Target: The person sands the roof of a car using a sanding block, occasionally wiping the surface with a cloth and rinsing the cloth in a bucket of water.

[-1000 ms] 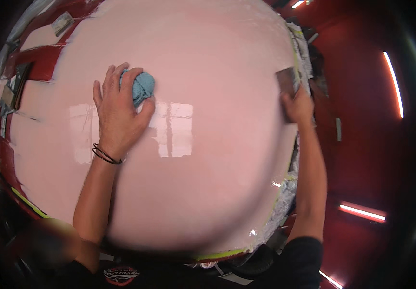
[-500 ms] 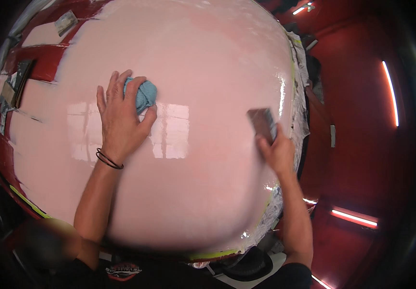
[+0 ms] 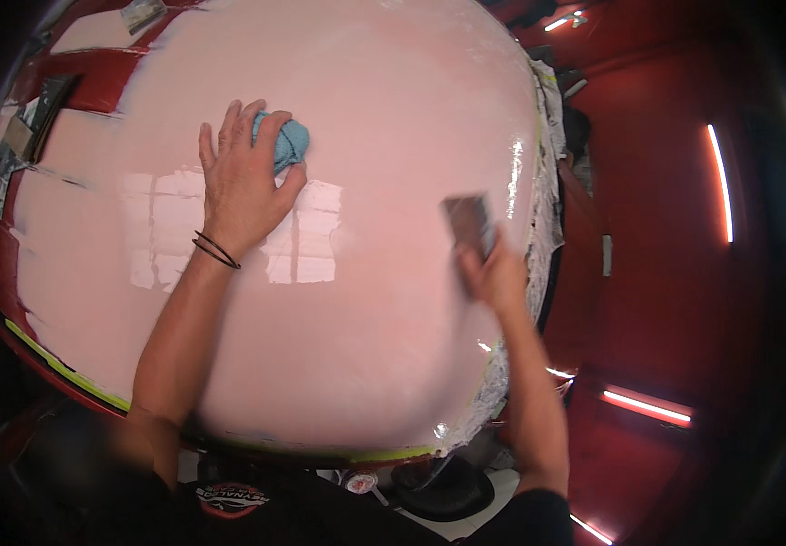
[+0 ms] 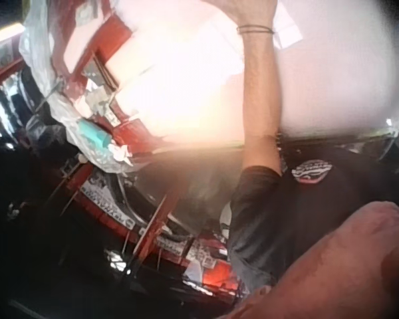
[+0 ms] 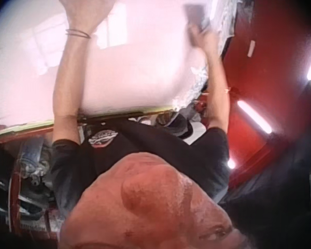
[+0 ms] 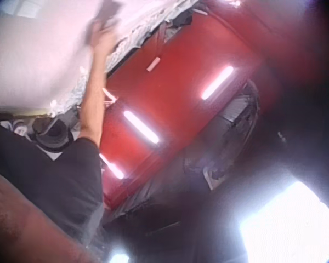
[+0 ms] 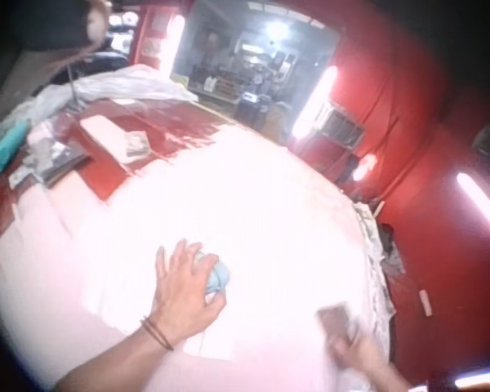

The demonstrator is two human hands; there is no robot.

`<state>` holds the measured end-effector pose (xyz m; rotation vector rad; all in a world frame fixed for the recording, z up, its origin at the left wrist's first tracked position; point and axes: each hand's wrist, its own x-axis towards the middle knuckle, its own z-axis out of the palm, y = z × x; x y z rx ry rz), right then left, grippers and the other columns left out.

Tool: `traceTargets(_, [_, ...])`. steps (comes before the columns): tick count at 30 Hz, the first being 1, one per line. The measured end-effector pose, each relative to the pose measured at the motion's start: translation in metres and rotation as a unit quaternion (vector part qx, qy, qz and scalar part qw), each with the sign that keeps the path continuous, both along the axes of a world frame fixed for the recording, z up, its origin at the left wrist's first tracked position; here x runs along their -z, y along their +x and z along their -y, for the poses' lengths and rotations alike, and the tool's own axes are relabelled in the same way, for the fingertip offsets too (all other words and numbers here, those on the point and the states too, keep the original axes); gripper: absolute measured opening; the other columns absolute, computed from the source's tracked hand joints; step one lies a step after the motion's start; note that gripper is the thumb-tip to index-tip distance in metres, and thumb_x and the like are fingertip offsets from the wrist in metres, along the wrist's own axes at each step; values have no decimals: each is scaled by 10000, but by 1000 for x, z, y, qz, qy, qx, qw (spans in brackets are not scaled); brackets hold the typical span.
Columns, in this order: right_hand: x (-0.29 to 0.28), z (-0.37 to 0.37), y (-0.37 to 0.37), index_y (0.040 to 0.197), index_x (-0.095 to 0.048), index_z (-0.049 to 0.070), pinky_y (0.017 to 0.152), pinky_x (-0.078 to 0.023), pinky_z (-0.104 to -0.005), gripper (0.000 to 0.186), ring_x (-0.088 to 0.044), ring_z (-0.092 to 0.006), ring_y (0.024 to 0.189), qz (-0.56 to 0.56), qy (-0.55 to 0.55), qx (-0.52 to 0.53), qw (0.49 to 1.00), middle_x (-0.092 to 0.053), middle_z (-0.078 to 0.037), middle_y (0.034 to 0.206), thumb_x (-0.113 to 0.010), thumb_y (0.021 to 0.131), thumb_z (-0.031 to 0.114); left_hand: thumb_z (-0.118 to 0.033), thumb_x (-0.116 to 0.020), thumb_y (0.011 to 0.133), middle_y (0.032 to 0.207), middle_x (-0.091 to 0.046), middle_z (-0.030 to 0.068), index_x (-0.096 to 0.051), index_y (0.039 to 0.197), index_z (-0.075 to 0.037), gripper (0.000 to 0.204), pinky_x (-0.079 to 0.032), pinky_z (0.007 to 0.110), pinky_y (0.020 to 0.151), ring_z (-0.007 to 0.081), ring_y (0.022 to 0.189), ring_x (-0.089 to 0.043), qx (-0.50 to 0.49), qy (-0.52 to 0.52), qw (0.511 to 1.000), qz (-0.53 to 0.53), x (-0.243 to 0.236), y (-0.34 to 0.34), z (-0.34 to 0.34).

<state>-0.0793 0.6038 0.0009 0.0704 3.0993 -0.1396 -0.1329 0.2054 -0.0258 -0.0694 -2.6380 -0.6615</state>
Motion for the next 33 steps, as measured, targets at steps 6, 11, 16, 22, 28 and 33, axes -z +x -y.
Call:
traceTargets(6, [12,-27,-20,1467,-569,-101,847,-628,-529,879,-773,-515,960,-96,-8,-30,995,-761,-346,976,-832,912,528,-282,-738,910,1568,-529,189,-587,1449,-145,576,-174,712,1280,438,1585,-361,7,15,1000,-7,-2,3,-5])
traceTargets(11, [1,-115,-203,1454,-586,-74,1020,-568,-538,849,-719,-483,1195,-110,118,49,986,-748,-329,1242,-842,889,506,-279,-734,910,1568,-530,191,-591,1441,-143,567,-185,721,1270,447,1581,-363,24,17,999,-15,-2,1,-12])
traceTargets(16, [5,-105,-172,1504,-535,-86,992,-578,-548,864,-729,-500,1142,-98,122,-5,988,-754,-338,1192,-793,924,501,-282,-730,907,1570,-523,203,-595,1447,-137,575,-175,722,1274,453,1577,-365,24,16,1000,-10,-5,-5,-11])
traceTargets(22, [-21,65,40,1469,-582,-88,726,-616,-538,840,-767,-469,774,27,-48,-114,992,-756,-289,855,-826,915,494,-278,-729,902,1586,-503,209,-597,1459,-126,592,-152,721,1282,453,1588,-345,5,24,1000,12,-5,-1,4])
traceTargets(28, [2,-2,-126,1404,-627,-57,849,-608,-549,764,-764,-502,981,-114,6,-59,992,-768,-330,1027,-824,913,494,-269,-741,893,1584,-502,205,-589,1462,-128,606,-162,720,1280,451,1585,-348,15,16,1000,16,-4,4,-3])
traceTargets(33, [-12,-59,-232,1337,-652,-40,971,-579,-530,719,-731,-499,1127,-94,2,-41,995,-758,-328,1171,-828,891,496,-274,-745,896,1576,-506,197,-584,1456,-134,600,-176,724,1273,448,1582,-353,29,20,999,-2,-8,1,-11])
